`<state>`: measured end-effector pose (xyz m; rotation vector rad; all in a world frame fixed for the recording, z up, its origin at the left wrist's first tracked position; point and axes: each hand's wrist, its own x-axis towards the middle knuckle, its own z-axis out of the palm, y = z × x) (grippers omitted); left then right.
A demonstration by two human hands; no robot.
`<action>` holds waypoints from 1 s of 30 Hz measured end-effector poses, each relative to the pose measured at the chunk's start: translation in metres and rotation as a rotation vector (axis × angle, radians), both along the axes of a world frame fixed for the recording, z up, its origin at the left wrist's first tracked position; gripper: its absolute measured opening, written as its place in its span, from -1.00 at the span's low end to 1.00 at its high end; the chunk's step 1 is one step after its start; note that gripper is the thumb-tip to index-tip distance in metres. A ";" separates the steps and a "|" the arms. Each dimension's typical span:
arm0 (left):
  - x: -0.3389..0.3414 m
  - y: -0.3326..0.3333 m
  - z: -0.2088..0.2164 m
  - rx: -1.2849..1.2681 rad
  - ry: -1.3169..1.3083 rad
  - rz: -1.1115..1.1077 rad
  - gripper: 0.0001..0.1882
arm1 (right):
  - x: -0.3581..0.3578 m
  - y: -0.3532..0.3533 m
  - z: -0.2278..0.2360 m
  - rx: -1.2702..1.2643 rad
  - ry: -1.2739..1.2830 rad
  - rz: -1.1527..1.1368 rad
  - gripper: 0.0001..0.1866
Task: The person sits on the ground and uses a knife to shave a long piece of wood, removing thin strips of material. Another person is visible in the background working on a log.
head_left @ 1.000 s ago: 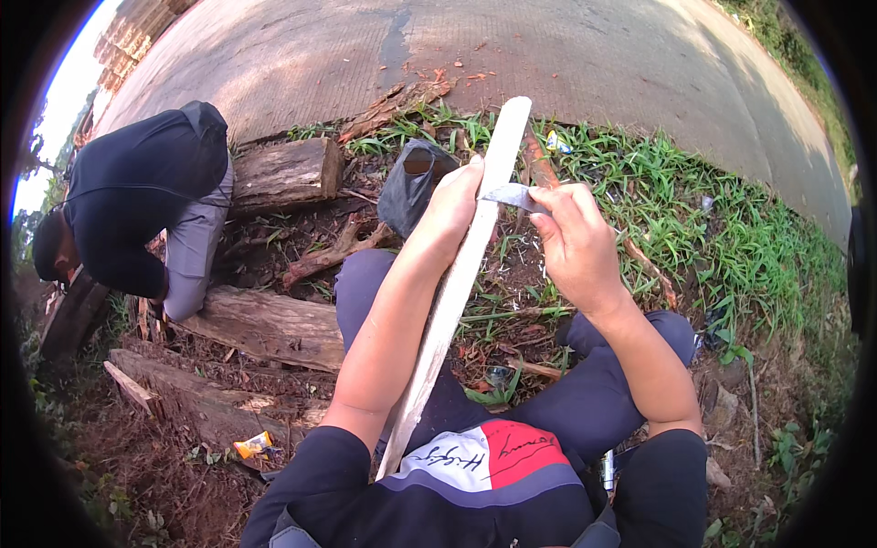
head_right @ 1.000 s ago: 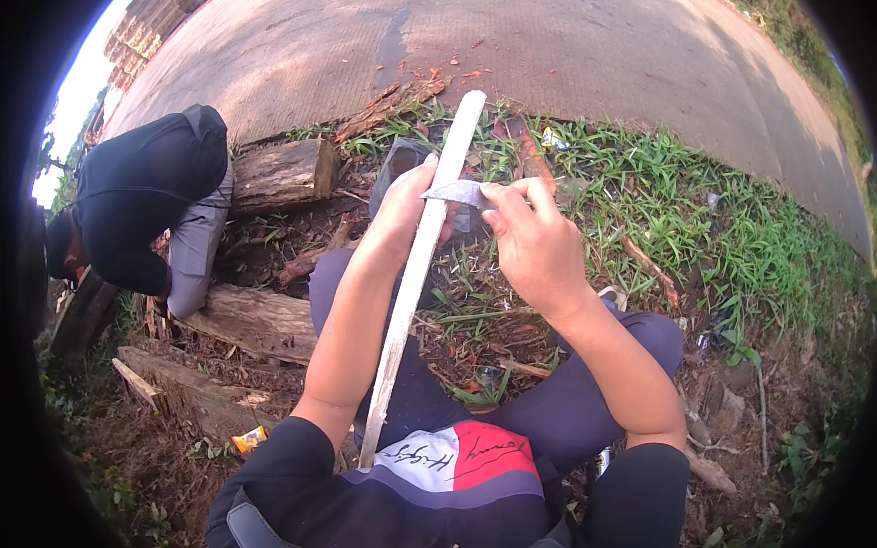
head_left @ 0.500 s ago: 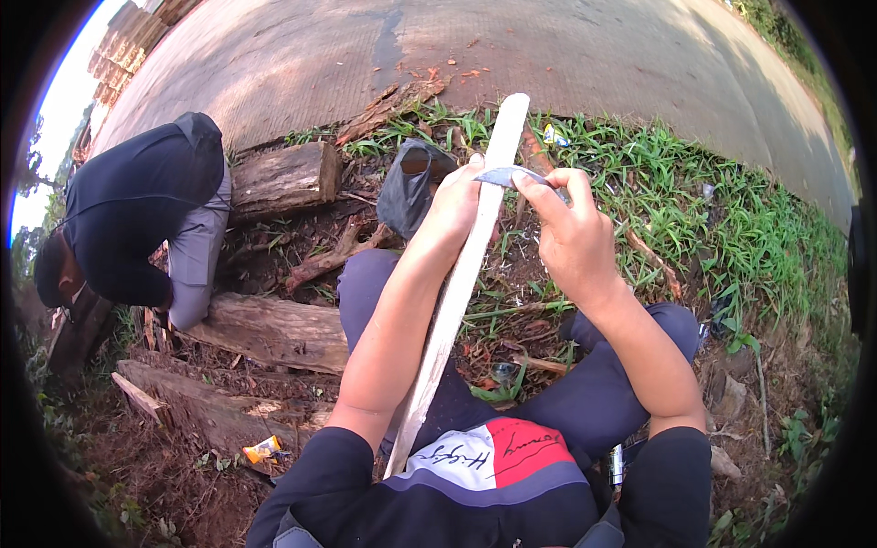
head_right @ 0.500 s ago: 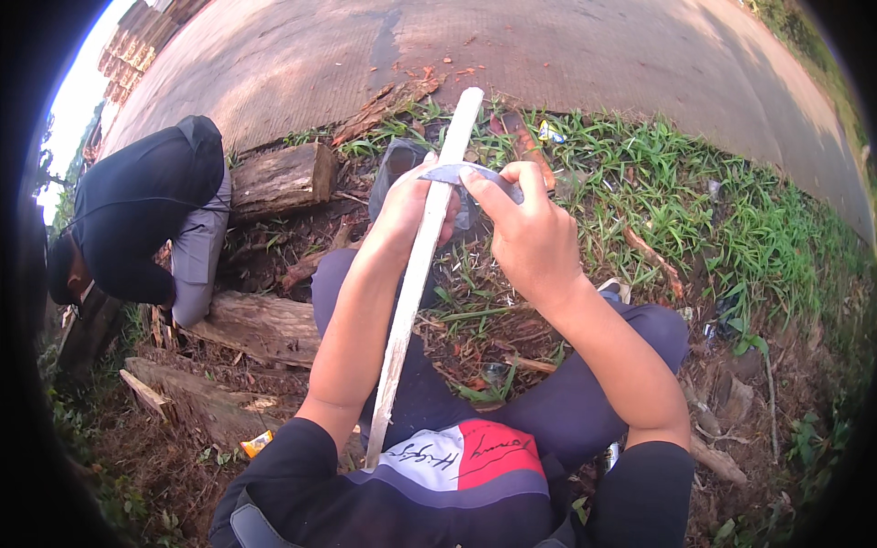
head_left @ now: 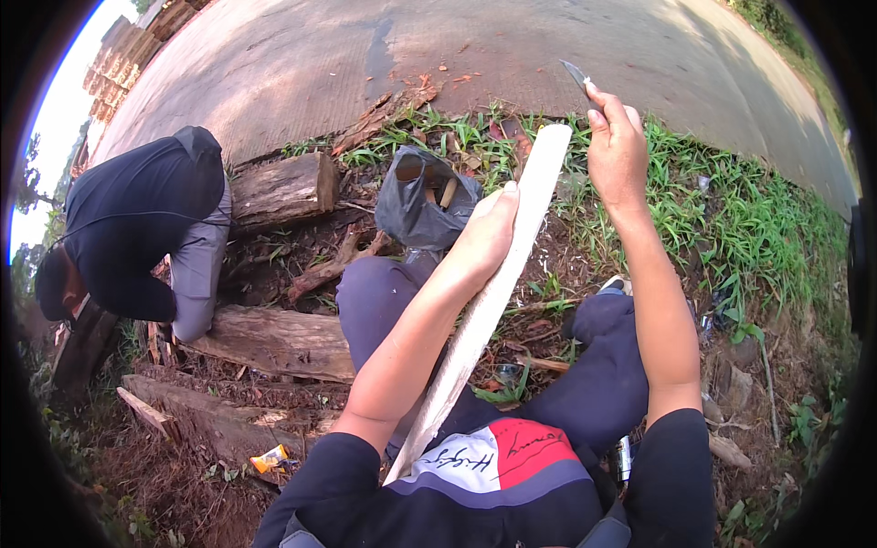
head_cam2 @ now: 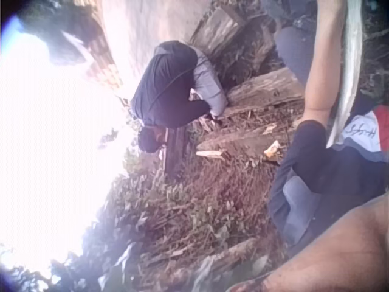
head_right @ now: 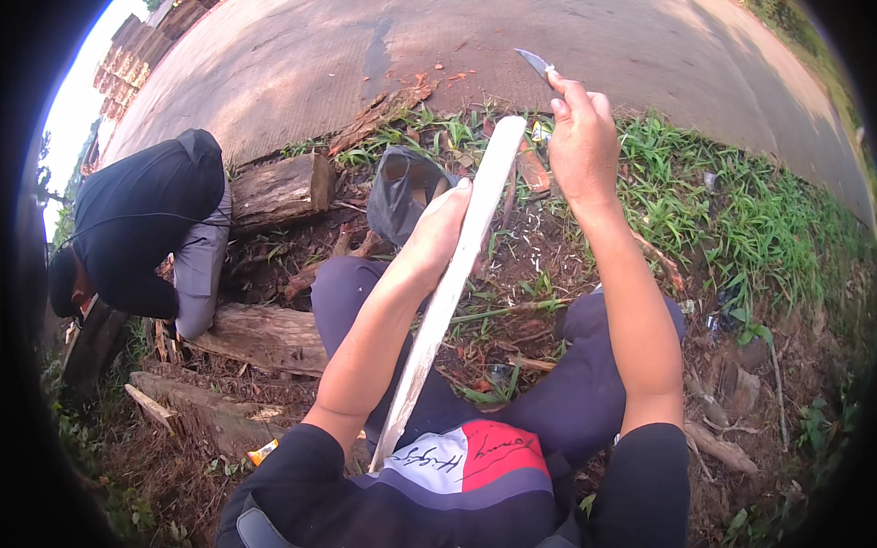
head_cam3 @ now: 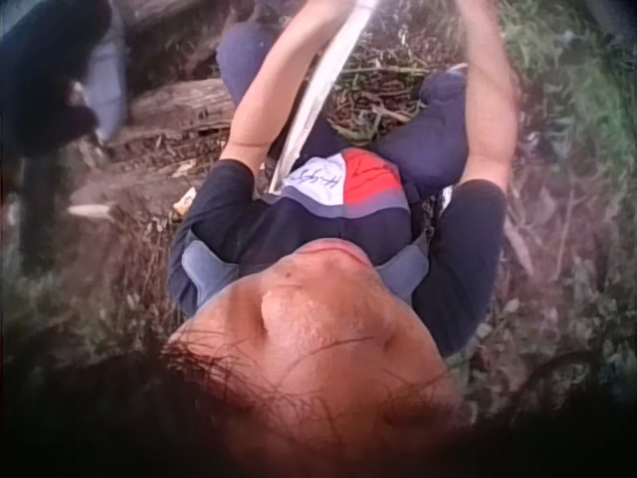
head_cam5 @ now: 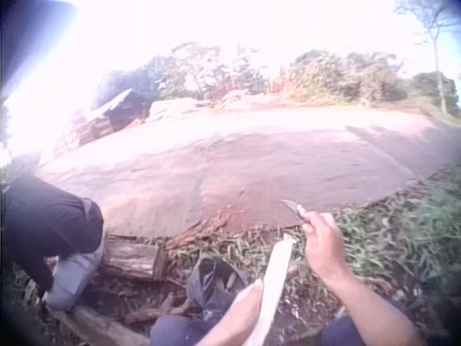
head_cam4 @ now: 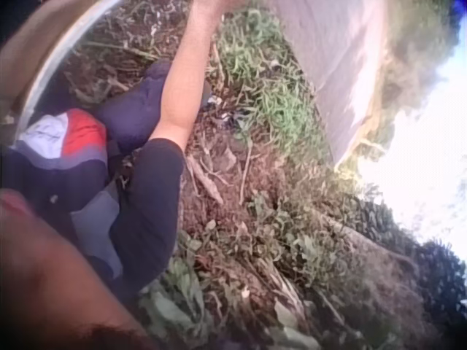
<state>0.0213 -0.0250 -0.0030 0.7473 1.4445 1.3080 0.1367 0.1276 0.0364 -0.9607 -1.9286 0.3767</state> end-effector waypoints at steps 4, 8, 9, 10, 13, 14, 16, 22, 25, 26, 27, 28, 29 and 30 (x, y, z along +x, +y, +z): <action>-0.019 -0.001 0.005 -0.029 -0.007 0.088 -0.51 | 0.012 -0.035 0.005 -0.084 0.133 0.258 -0.70; -0.046 -0.003 0.018 -0.088 -0.162 0.118 -0.50 | 0.010 -0.083 -0.006 -0.084 -0.036 0.443 -0.72; -0.048 -0.005 0.018 -0.081 -0.163 0.117 -0.50 | 0.008 -0.088 -0.008 -0.081 -0.030 0.448 -0.72; -0.050 -0.008 0.019 -0.075 -0.164 0.116 -0.49 | 0.005 -0.092 -0.009 -0.079 -0.023 0.452 -0.72; -0.047 -0.008 0.022 -0.043 -0.152 0.102 -0.50 | 0.005 -0.090 -0.009 -0.054 -0.035 0.432 -0.71; -0.045 -0.005 0.024 -0.031 -0.139 0.092 -0.51 | 0.004 -0.086 -0.008 -0.043 -0.037 0.415 -0.71; -0.040 -0.006 0.024 -0.031 -0.111 0.098 -0.52 | 0.001 -0.077 -0.002 -0.023 -0.030 0.384 -0.71; -0.033 -0.006 0.028 -0.079 -0.126 0.088 -0.52 | -0.006 -0.062 -0.009 0.017 0.020 0.263 -0.72; -0.013 -0.004 0.012 0.029 -0.027 -0.003 -0.49 | -0.006 -0.015 -0.003 -0.053 0.012 0.091 -0.73; -0.011 -0.003 0.009 0.064 0.007 -0.013 -0.48 | -0.004 -0.003 -0.002 -0.109 -0.050 0.036 -0.73; -0.013 -0.002 0.007 0.084 0.018 -0.008 -0.47 | -0.003 0.002 -0.004 -0.133 0.000 0.033 -0.73; -0.016 -0.001 0.008 0.036 0.013 0.033 -0.48 | -0.002 0.001 -0.007 -0.132 0.035 0.077 -0.73; -0.022 -0.001 0.012 -0.021 -0.039 0.030 -0.49 | 0.002 -0.006 -0.008 -0.134 0.063 0.119 -0.73; -0.030 -0.001 0.012 -0.001 -0.071 0.046 -0.52 | 0.004 -0.016 -0.004 -0.131 0.097 0.171 -0.73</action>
